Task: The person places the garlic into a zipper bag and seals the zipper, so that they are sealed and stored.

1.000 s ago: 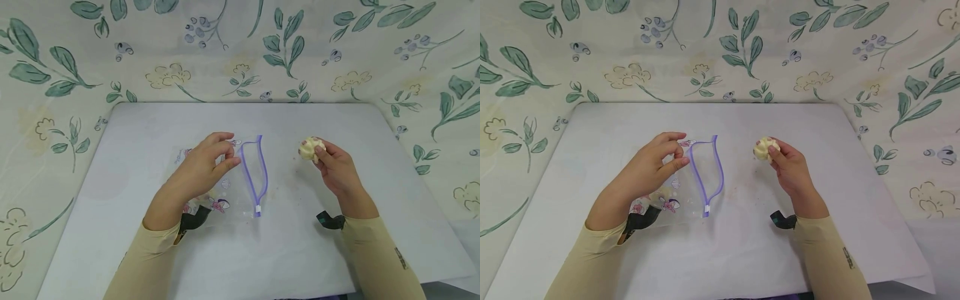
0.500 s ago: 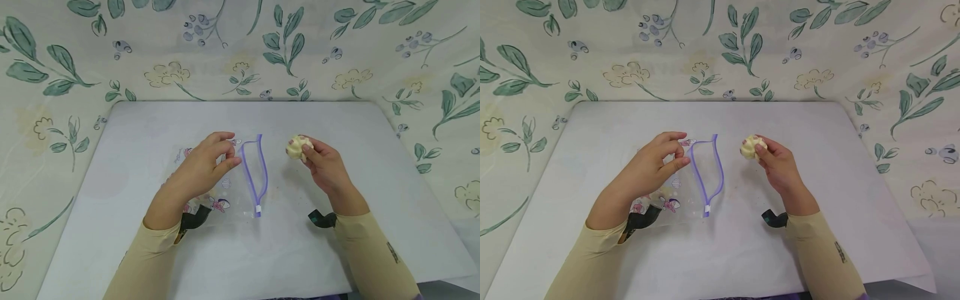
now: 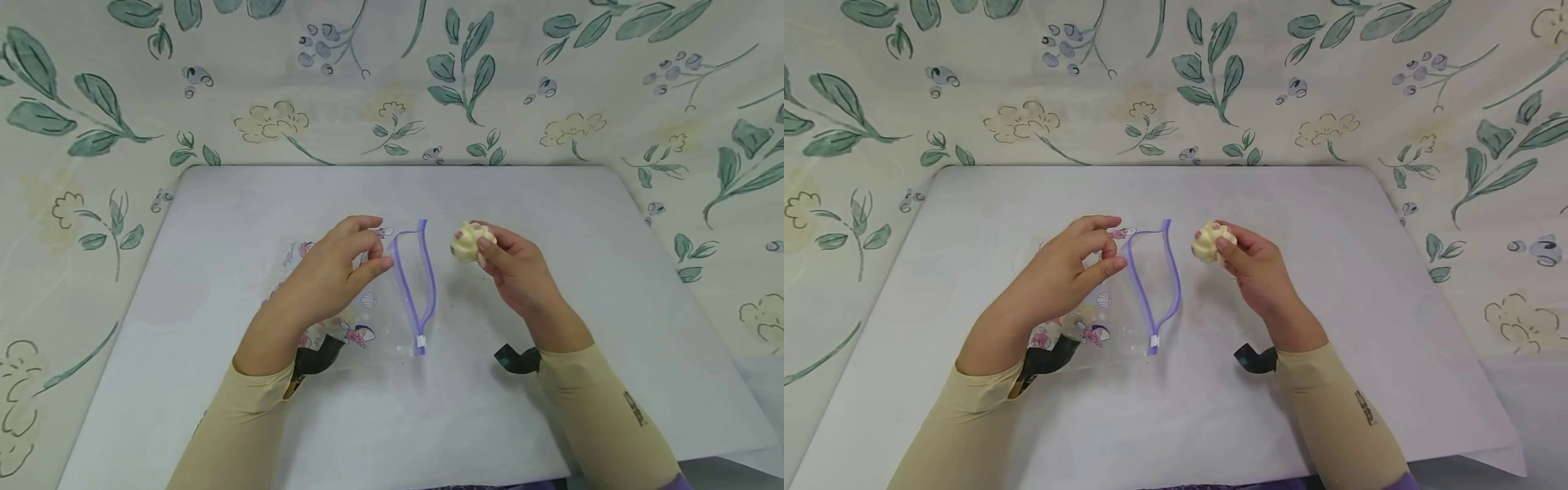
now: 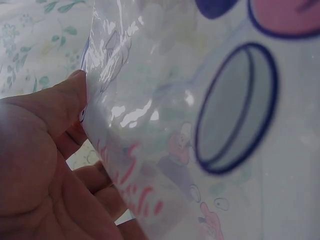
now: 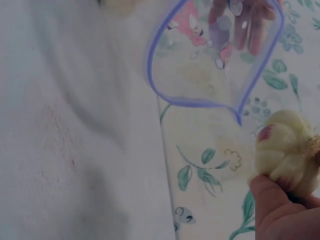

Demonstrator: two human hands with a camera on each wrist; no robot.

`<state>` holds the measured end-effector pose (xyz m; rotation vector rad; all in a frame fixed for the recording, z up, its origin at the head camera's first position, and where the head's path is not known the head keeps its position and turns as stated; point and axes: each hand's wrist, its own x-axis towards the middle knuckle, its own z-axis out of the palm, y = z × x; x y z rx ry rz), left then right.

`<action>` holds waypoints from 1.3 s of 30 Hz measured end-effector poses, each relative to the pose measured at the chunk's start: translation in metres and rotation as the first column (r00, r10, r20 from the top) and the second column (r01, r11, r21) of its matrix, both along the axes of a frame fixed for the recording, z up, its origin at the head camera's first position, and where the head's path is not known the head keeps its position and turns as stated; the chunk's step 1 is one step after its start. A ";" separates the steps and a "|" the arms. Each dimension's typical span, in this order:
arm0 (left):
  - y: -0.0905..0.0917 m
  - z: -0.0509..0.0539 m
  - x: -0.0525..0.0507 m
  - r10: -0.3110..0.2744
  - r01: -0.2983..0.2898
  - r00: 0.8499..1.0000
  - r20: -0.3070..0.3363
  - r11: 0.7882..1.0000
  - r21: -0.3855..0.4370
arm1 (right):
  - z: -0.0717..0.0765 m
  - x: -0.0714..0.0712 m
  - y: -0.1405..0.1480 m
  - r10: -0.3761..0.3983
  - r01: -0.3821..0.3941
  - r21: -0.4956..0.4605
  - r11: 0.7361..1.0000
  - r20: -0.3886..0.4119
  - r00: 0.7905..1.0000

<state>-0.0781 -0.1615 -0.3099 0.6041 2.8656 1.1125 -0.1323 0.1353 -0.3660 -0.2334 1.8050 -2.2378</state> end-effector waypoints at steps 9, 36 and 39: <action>0.000 0.001 0.001 0.007 -0.007 1.000 -0.011 1.000 -0.013 | -0.001 0.004 -0.016 0.029 -0.028 0.042 0.999 -0.005 1.000; -0.003 0.000 0.000 0.014 -0.015 1.000 -0.028 1.000 -0.021 | -0.013 0.015 -0.048 0.068 -0.068 0.120 0.990 -0.001 0.998; -0.003 0.000 0.000 0.022 -0.023 0.999 -0.025 0.999 -0.027 | -0.013 0.016 -0.046 0.074 -0.070 0.173 0.982 -0.015 0.997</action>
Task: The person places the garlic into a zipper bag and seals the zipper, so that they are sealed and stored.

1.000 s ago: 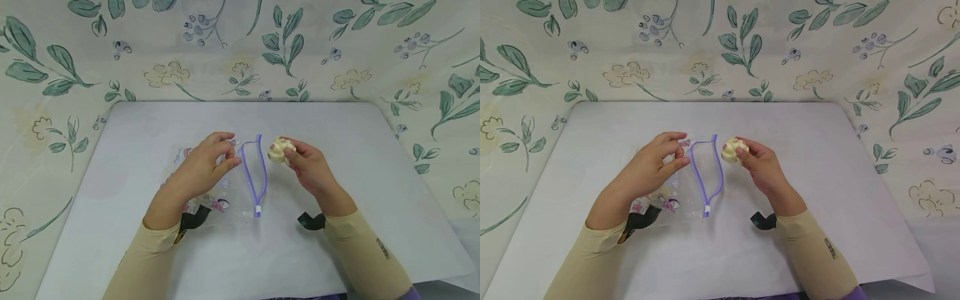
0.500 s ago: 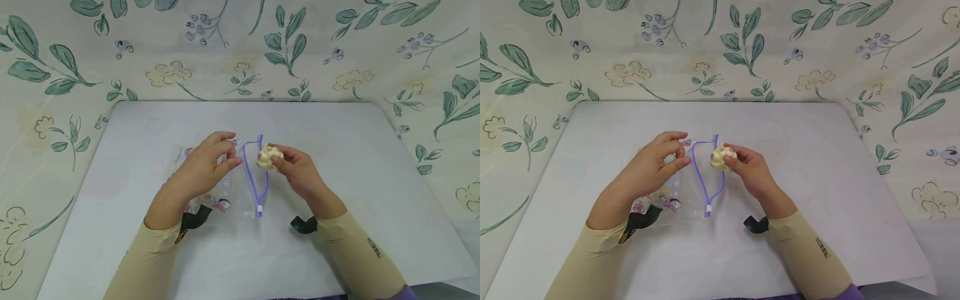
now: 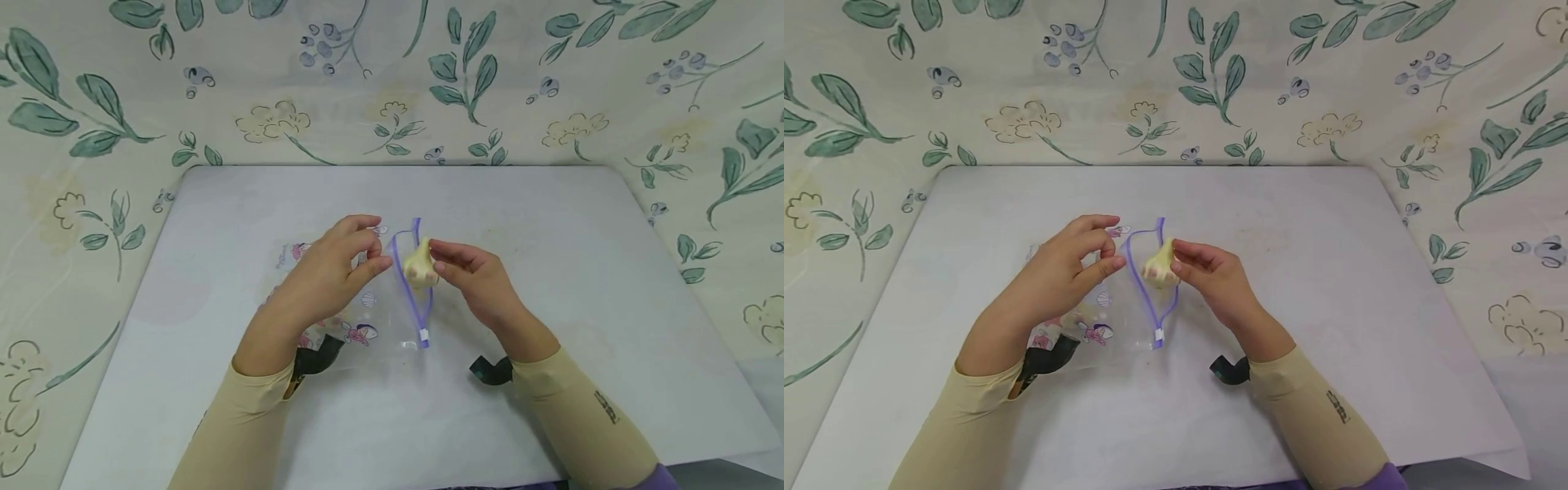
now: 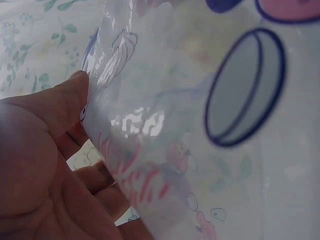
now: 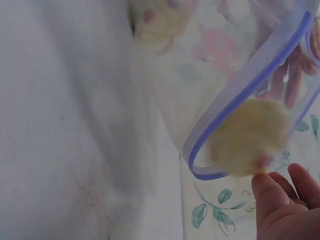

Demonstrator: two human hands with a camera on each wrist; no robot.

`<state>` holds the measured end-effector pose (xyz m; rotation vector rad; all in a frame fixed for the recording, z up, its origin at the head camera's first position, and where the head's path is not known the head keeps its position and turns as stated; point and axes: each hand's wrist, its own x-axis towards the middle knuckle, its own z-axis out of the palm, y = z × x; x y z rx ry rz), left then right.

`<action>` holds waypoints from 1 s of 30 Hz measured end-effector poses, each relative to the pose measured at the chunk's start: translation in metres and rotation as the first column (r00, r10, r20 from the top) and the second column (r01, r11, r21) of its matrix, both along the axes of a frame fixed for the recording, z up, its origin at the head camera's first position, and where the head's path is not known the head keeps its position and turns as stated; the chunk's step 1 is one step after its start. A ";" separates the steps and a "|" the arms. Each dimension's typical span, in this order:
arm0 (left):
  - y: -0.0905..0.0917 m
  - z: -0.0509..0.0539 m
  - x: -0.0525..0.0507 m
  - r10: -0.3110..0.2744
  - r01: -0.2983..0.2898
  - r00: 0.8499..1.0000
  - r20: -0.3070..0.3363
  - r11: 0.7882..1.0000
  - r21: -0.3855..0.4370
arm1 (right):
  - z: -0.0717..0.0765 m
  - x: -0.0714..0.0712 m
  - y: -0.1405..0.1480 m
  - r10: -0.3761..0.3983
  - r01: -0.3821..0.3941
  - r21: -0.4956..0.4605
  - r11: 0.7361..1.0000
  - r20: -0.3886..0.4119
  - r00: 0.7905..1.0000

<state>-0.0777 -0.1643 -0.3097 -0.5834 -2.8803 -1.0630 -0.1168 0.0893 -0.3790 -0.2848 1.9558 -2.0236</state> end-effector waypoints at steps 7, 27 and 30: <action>0.000 0.001 0.001 0.001 -0.001 1.000 0.016 1.000 -0.007 | 0.002 0.001 0.006 0.022 -0.022 0.024 0.999 -0.009 1.000; -0.006 0.026 0.009 -0.182 0.182 0.983 -0.019 0.964 0.194 | 0.048 -0.018 0.031 0.237 -0.096 0.329 0.940 -0.420 0.876; -0.007 0.036 0.008 -0.349 0.347 0.935 -0.058 0.871 0.347 | 0.065 -0.023 0.036 0.373 -0.160 0.401 0.902 -0.538 0.756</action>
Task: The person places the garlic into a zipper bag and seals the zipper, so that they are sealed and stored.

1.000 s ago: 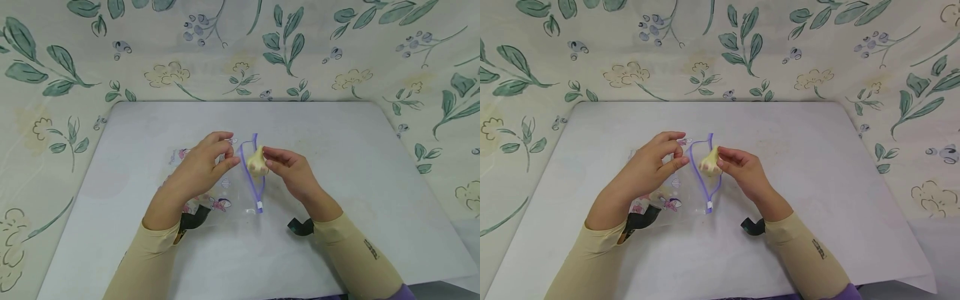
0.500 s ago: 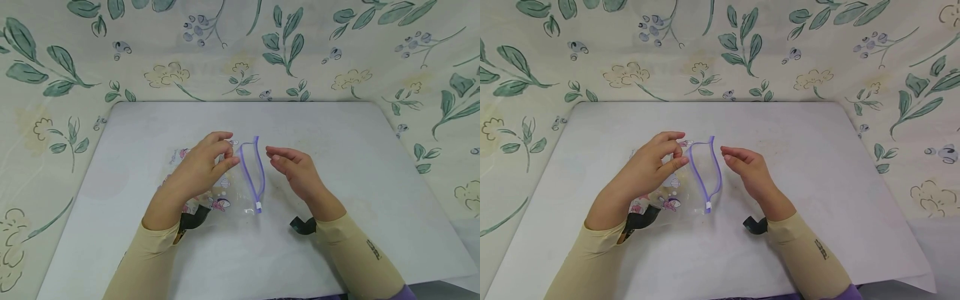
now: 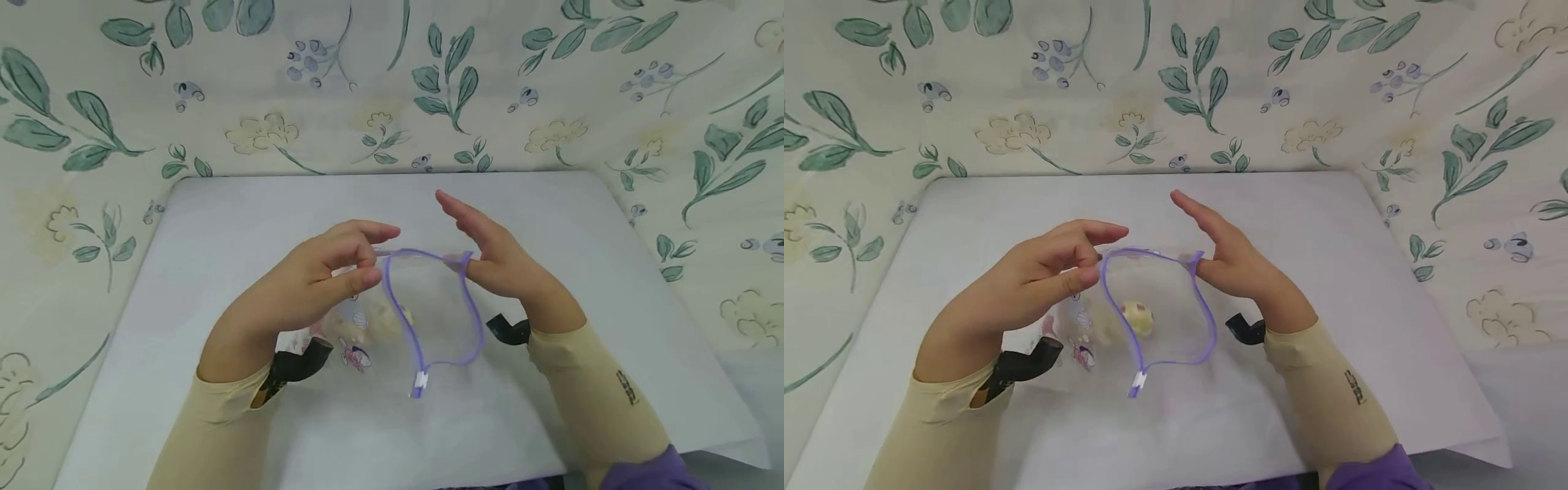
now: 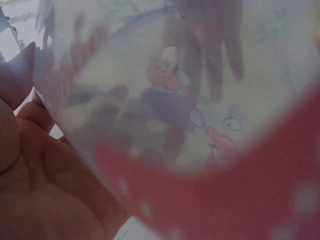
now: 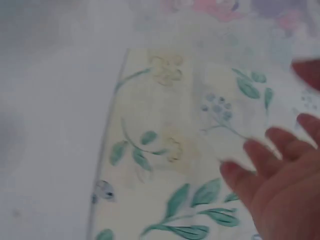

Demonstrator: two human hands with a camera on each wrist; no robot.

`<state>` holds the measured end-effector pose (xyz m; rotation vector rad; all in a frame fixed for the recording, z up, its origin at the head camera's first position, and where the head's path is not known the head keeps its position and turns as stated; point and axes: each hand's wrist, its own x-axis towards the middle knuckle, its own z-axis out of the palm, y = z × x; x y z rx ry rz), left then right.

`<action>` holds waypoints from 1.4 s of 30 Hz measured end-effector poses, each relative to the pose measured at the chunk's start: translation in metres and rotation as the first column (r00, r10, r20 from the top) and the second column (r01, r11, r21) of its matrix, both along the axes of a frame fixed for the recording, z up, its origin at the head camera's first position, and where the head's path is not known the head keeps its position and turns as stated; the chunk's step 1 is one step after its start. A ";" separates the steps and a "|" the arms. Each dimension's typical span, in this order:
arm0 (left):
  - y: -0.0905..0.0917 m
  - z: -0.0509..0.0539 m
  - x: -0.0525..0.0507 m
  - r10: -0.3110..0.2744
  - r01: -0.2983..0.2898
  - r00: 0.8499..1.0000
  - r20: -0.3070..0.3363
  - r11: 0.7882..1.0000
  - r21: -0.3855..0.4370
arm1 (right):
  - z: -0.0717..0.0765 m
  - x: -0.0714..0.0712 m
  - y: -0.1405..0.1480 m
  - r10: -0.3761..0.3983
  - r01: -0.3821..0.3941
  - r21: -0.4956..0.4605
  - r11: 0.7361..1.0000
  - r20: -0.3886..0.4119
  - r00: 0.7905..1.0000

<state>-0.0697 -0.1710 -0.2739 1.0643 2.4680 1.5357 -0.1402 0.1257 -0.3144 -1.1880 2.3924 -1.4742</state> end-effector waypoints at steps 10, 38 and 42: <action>-0.010 -0.003 -0.028 -0.096 0.011 0.966 0.242 0.945 0.328 | 0.020 0.002 0.004 0.250 -0.262 -0.320 0.910 -0.078 0.965; -0.021 0.006 0.019 0.709 -0.709 0.688 0.155 0.609 0.356 | 0.038 -0.005 0.007 -0.491 0.518 -0.529 0.672 0.205 0.847; -0.015 0.010 0.013 0.655 -0.704 0.694 0.297 0.534 0.467 | 0.058 -0.002 0.018 -0.634 0.579 -0.412 0.704 0.004 0.774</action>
